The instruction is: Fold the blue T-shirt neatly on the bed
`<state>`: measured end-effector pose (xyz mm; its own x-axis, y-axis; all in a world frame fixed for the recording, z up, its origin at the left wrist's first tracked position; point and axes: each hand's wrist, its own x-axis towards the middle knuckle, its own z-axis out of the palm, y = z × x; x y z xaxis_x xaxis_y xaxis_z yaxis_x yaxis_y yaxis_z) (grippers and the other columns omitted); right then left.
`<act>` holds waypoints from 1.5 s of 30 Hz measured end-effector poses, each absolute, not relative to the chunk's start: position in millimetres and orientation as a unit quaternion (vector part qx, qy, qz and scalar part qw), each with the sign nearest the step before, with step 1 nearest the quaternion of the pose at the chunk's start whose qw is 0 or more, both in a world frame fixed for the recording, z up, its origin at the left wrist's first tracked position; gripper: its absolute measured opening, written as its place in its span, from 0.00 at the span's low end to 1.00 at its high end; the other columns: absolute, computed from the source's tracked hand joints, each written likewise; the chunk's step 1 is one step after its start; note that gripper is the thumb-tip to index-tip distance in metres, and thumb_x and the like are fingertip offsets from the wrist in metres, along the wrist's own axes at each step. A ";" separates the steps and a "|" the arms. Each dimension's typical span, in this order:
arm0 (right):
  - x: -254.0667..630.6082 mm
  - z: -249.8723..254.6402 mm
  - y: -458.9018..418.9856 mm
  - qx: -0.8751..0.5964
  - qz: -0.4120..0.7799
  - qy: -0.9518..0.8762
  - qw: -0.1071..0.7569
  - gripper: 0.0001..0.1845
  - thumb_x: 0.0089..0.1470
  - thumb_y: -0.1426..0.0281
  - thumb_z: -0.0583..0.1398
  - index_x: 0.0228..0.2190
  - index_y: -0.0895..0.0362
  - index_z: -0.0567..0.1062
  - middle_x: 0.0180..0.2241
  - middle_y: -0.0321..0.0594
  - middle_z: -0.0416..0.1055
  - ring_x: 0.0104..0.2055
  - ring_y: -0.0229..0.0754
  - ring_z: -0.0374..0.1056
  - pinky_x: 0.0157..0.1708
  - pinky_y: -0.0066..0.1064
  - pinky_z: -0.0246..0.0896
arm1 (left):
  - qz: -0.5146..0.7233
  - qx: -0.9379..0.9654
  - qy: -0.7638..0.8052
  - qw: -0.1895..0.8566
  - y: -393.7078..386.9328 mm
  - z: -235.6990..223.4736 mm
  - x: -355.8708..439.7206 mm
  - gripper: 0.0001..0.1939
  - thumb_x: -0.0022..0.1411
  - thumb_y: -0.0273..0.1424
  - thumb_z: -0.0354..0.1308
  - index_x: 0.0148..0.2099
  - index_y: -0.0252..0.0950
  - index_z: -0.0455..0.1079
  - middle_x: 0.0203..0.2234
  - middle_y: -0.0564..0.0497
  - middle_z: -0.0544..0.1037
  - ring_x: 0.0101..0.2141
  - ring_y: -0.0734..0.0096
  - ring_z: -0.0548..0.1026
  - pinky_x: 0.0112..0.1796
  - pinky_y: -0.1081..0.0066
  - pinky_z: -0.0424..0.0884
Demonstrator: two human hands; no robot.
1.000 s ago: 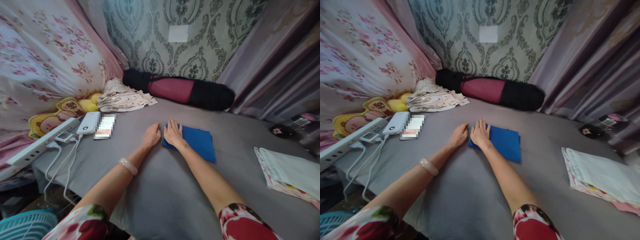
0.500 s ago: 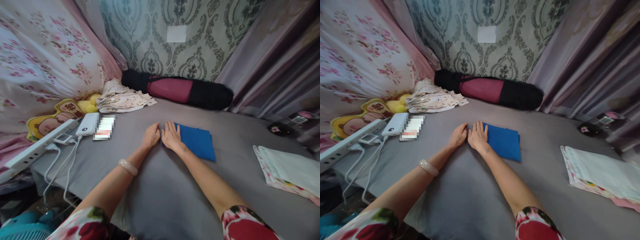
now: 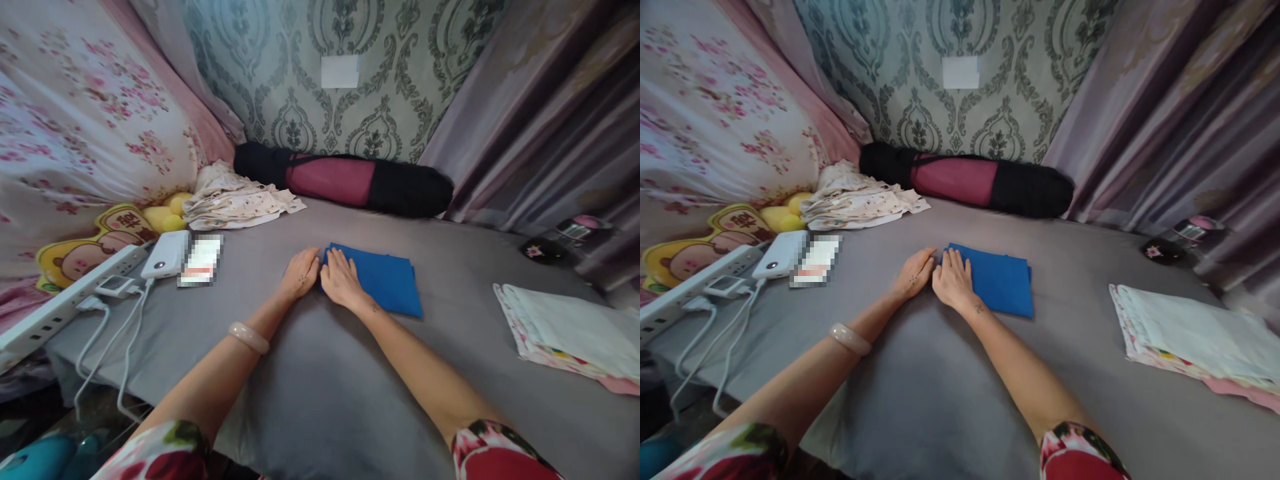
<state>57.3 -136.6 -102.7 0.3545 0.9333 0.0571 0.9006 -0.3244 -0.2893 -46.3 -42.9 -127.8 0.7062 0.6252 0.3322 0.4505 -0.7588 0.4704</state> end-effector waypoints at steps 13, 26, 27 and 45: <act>104.5 -116.5 -144.9 -0.843 0.062 -0.526 0.096 0.33 0.64 0.63 0.38 0.66 0.63 0.49 0.68 0.42 0.44 0.70 0.47 0.36 0.66 0.50 0.27 | 0.093 0.976 0.121 0.153 -54.8 -116.6 -47.7 0.33 0.69 0.51 0.36 0.68 0.38 0.52 0.66 0.46 0.55 0.66 0.63 0.50 0.64 0.58 0.45; 119.4 -104.3 -165.1 -0.861 0.036 -0.499 0.094 0.33 0.65 0.62 0.37 0.65 0.66 0.51 0.68 0.46 0.43 0.70 0.48 0.35 0.65 0.51 0.26 | 0.082 0.981 0.123 0.130 -52.5 -121.2 -46.8 0.34 0.69 0.52 0.34 0.68 0.38 0.52 0.67 0.48 0.52 0.66 0.63 0.48 0.64 0.57 0.44; 122.1 -105.8 -167.8 -0.863 0.029 -0.496 0.085 0.33 0.65 0.62 0.37 0.65 0.66 0.51 0.68 0.46 0.43 0.70 0.48 0.35 0.65 0.51 0.25 | 0.083 0.980 0.123 0.129 -52.5 -121.4 -46.8 0.34 0.69 0.52 0.34 0.68 0.39 0.52 0.67 0.48 0.52 0.66 0.63 0.48 0.64 0.57 0.44; 130.6 -108.9 -180.4 -0.866 0.044 -0.487 0.108 0.33 0.65 0.62 0.38 0.65 0.66 0.51 0.67 0.47 0.46 0.69 0.48 0.38 0.66 0.49 0.29 | 0.084 0.981 0.125 0.121 -52.8 -121.3 -47.4 0.34 0.68 0.52 0.36 0.67 0.38 0.54 0.66 0.48 0.54 0.66 0.62 0.49 0.64 0.55 0.47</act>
<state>130.6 -180.4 -108.9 0.5220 0.8524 0.0293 0.8336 -0.5026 -0.2290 -47.4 -52.8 -121.3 0.9547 0.2655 0.1342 0.2249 -0.9395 0.2584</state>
